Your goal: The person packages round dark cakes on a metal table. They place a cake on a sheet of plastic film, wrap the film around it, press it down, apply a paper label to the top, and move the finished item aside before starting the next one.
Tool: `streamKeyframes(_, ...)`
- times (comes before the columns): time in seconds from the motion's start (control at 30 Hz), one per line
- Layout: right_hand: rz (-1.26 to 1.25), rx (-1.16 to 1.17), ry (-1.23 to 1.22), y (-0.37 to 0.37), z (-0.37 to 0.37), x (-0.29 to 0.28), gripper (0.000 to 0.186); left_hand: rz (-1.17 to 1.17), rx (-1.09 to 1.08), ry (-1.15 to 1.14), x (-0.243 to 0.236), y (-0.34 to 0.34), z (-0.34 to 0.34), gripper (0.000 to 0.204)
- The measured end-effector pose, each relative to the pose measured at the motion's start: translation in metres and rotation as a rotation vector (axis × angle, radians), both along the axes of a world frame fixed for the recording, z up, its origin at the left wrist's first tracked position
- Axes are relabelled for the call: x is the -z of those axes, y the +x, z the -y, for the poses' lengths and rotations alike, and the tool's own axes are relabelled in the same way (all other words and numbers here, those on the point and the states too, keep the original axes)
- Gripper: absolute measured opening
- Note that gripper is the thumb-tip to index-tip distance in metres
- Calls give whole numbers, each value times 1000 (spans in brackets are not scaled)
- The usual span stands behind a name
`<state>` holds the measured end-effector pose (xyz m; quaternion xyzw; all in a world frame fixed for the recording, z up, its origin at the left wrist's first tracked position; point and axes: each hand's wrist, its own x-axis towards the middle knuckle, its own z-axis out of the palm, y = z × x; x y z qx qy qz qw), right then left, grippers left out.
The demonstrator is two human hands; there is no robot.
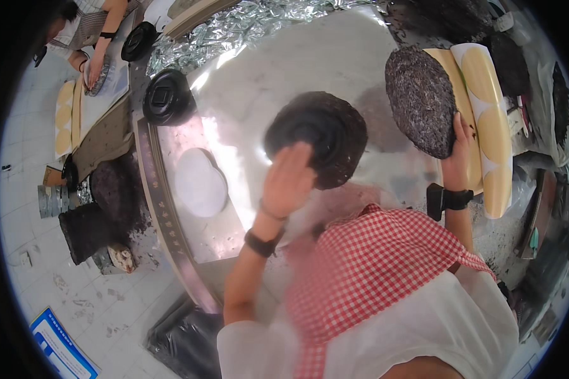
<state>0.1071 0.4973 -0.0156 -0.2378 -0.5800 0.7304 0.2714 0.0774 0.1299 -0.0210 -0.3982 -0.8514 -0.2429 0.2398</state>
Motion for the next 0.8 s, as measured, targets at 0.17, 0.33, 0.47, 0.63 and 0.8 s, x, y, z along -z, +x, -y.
streamKeyframes(0.17,137,-46,-277,-8,14,12,39,96,74,-297,41,20,-19,7)
streamKeyframes(0.33,201,-261,-366,-33,91,4,42,223,-11,-302,44,22,-2,10)
streamKeyframes(0.47,177,-416,150,-43,120,37,47,794,-420,554,53,23,-5,34)
streamKeyframes(0.63,127,-335,739,-38,133,61,43,687,-580,532,62,21,-25,58)
streamKeyframes(0.8,180,-317,781,-43,139,62,41,647,-623,465,64,11,-29,55)
